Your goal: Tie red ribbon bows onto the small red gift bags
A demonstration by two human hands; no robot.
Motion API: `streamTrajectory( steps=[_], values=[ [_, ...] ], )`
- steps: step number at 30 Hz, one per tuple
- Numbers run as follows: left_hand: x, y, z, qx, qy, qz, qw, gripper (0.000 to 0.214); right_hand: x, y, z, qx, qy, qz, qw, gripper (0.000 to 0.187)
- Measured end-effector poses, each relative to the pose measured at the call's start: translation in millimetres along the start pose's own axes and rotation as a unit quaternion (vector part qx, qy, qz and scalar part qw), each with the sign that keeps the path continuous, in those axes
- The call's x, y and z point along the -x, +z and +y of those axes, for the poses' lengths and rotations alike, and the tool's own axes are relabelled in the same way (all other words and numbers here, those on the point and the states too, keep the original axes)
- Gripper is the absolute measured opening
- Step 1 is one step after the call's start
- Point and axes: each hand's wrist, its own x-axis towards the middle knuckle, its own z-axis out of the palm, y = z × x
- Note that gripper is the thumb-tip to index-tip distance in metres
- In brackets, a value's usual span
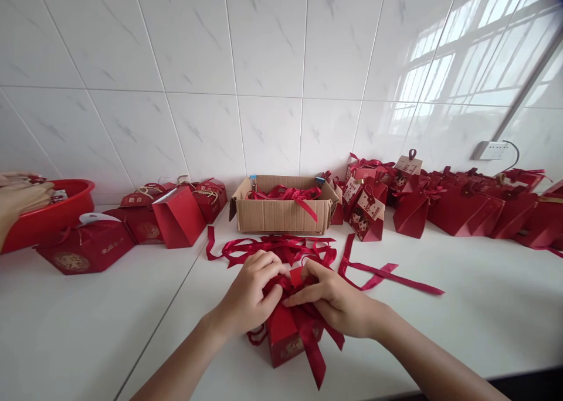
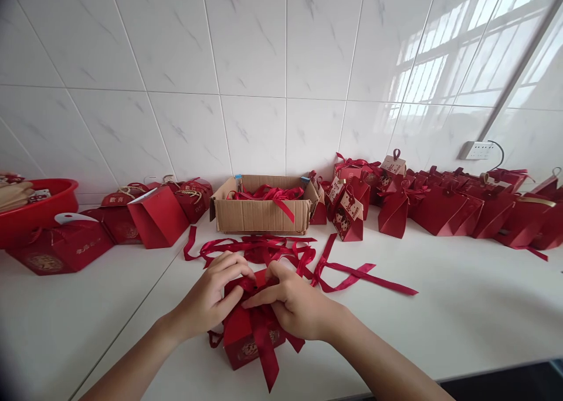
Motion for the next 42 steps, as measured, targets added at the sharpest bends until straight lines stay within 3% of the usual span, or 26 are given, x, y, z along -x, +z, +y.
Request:
streamTrajectory(
  steps=[6, 15, 19, 33, 38, 42],
  values=[
    [1.8, -2.4, 2.9, 0.127, -0.046, -0.046, 0.99, 0.022, 0.7, 1.6, 1.6, -0.001, 0.01, 0.003, 1.0, 0.048],
    [1.1, -5.3, -0.4, 0.162, -0.078, -0.086, 0.98, 0.007, 1.4, 1.3, 1.9, -0.017, 0.004, -0.01, 1.0, 0.049],
    [0.3, -7.3, -1.6, 0.197, -0.089, -0.109, 0.97, 0.009, 1.9, 2.6, 3.5, -0.02, 0.004, -0.006, 1.0, 0.049],
    [-0.7, -3.2, -2.2, 0.169, -0.101, -0.043, 0.98, 0.028, 1.1, 1.2, 2.9, -0.024, -0.001, 0.001, 1.0, 0.044],
    [0.9, -1.2, -1.6, 0.199, -0.091, -0.048, 0.975, 0.025, 3.9, 4.1, 6.6, -0.063, -0.001, 0.057, 0.996, 0.035],
    [2.3, 0.4, 1.0, 0.211, -0.112, -0.052, 0.97, 0.025, 4.2, 6.5, 8.7, -0.14, 0.075, 0.123, 0.98, 0.017]
  ],
)
